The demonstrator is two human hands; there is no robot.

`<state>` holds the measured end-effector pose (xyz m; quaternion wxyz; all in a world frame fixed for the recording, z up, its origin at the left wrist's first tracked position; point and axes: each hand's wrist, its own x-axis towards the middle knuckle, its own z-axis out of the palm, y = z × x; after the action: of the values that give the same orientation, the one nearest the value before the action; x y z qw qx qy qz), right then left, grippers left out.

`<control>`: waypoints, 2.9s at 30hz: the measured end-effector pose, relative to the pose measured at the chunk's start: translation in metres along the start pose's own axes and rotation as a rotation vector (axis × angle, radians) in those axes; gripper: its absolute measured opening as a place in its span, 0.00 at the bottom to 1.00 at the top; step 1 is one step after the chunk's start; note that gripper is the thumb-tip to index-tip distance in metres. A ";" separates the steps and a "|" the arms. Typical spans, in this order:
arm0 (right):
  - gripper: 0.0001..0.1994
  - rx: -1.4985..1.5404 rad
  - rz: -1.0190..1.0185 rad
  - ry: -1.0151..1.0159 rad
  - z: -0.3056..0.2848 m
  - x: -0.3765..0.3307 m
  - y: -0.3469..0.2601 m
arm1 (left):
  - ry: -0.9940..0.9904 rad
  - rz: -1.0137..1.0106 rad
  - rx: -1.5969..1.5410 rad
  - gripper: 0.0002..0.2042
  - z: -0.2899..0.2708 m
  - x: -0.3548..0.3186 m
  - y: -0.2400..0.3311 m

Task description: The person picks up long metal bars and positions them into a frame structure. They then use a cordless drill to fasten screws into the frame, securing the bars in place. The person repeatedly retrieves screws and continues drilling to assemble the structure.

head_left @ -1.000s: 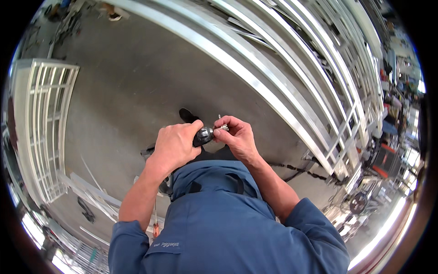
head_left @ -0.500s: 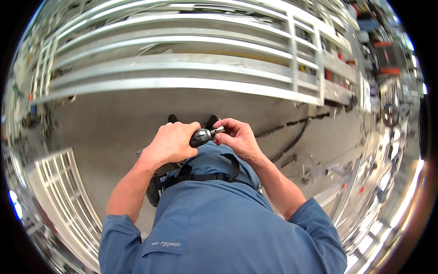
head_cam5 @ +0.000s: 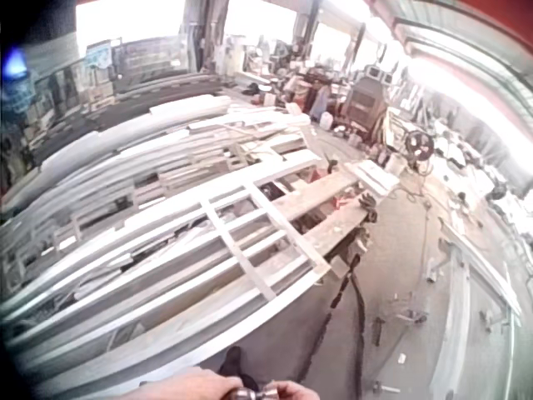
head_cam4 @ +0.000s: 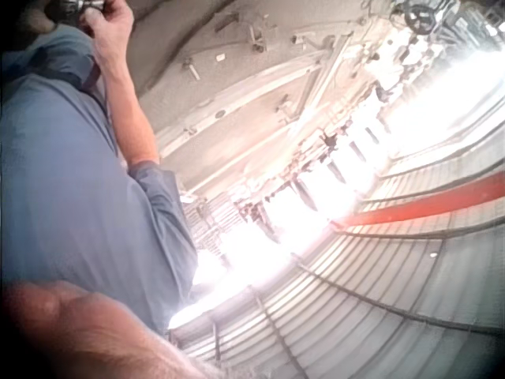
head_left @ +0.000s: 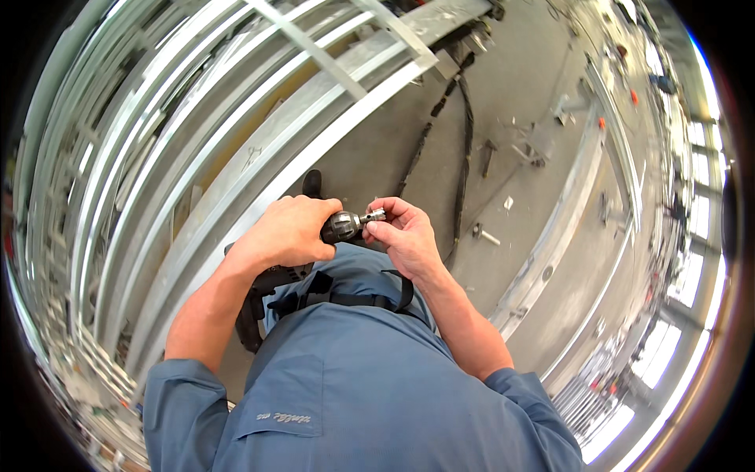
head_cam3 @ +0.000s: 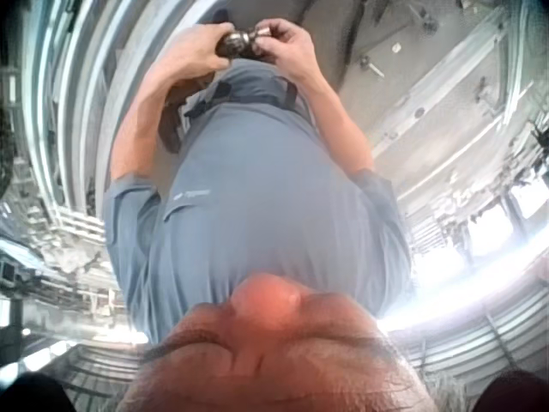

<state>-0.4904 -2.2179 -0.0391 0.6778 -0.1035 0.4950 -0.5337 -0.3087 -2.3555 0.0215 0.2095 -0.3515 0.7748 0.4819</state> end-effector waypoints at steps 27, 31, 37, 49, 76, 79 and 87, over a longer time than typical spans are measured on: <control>0.10 -0.130 -0.117 0.134 0.005 0.070 -0.095 | -0.143 0.184 -0.186 0.20 -0.107 0.103 0.009; 0.12 -0.152 -0.185 0.082 -0.001 0.061 -0.111 | -0.232 0.277 -0.370 0.21 -0.095 0.124 0.005; 0.13 -0.161 -0.262 0.135 -0.010 0.053 -0.118 | -0.313 0.272 -0.582 0.18 -0.084 0.139 -0.002; 0.08 -0.209 -0.359 0.106 -0.012 0.061 -0.118 | -0.295 0.188 -0.595 0.18 -0.088 0.134 -0.004; 0.07 -0.448 -0.396 0.211 0.000 0.063 -0.099 | -0.260 0.168 -0.391 0.23 -0.075 0.098 -0.011; 0.07 -0.490 -0.395 0.204 -0.009 0.060 -0.100 | -0.110 0.077 -0.171 0.22 -0.073 0.089 0.007; 0.08 -0.323 -0.233 0.252 -0.019 0.052 -0.097 | 0.006 0.017 -0.084 0.21 -0.069 0.086 0.007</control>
<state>-0.5685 -2.2933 -0.0129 0.5188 -0.1996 0.6395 -0.5310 -0.3699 -2.4450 -0.0003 0.1883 -0.3548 0.7573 0.5149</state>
